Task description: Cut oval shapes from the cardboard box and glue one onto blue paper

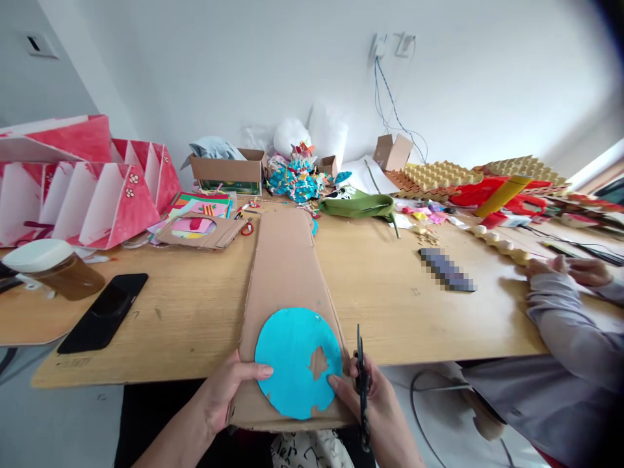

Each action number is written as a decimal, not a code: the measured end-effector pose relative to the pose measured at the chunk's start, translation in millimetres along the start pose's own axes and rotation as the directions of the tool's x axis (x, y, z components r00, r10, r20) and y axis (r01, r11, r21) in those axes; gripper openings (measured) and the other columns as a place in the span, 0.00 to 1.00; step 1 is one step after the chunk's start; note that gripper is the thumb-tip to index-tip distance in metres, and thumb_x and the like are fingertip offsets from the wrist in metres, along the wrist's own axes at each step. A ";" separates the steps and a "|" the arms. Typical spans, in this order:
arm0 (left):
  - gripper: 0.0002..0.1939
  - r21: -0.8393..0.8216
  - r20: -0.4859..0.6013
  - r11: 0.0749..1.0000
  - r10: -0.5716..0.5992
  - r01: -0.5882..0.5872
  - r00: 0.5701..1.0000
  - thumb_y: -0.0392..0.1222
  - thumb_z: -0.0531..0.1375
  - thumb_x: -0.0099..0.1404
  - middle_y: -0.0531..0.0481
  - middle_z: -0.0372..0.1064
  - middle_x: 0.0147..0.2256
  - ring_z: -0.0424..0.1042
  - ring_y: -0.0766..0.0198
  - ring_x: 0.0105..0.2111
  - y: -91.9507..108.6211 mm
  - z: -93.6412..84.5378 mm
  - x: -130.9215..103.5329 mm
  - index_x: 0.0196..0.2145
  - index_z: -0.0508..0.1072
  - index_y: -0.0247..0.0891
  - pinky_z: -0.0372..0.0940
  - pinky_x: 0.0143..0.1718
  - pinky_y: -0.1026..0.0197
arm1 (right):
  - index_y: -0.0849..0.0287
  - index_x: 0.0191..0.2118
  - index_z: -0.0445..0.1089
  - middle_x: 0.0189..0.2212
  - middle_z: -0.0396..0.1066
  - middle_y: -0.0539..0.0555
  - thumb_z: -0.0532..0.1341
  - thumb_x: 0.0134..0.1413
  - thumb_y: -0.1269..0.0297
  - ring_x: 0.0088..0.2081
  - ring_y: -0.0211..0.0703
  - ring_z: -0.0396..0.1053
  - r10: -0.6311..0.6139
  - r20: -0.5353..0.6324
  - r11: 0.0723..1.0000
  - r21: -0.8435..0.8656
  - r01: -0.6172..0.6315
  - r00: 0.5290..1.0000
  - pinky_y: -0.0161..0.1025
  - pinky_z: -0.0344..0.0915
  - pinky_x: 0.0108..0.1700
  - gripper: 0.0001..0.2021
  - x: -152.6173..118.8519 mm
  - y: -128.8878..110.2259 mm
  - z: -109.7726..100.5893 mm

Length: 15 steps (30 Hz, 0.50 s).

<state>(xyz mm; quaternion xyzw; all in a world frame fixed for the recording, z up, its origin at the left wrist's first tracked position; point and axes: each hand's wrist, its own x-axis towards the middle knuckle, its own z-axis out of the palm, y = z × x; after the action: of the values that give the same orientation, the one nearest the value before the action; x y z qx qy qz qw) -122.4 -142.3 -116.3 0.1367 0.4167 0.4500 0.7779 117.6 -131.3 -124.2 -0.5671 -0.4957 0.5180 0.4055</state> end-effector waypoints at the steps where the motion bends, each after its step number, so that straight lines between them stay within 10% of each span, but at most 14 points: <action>1: 0.38 -0.007 -0.005 1.000 -0.002 0.002 1.000 0.30 0.67 0.50 0.35 0.74 0.49 0.72 0.38 0.49 -0.3 0.9 0.0 0.58 0.64 0.33 0.67 0.49 0.40 | 0.55 0.28 0.57 0.23 0.58 0.45 0.70 0.41 0.53 0.26 0.38 0.56 0.002 0.005 1.000 0.000 -0.002 1.000 0.33 0.55 0.27 0.21 -0.2 1.4 0.2; 15: 0.46 -0.061 0.004 0.998 -0.004 0.004 1.000 0.29 0.68 0.52 0.32 0.74 0.48 0.74 0.41 0.47 -1.0 10.1 -4.3 0.65 0.53 0.32 0.67 0.50 0.42 | 0.56 0.28 0.57 0.24 0.58 0.46 0.66 0.46 0.47 0.26 0.38 0.58 -0.076 -0.057 0.993 -0.089 0.071 0.995 0.33 0.57 0.28 0.21 -2.8 -5.4 -7.1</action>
<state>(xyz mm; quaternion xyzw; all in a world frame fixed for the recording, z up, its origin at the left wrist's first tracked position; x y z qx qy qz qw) -115.1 -144.7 -108.4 0.1130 0.4017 0.4605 0.7834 123.9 -132.7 -117.4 -0.5809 -0.5259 0.4633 0.4139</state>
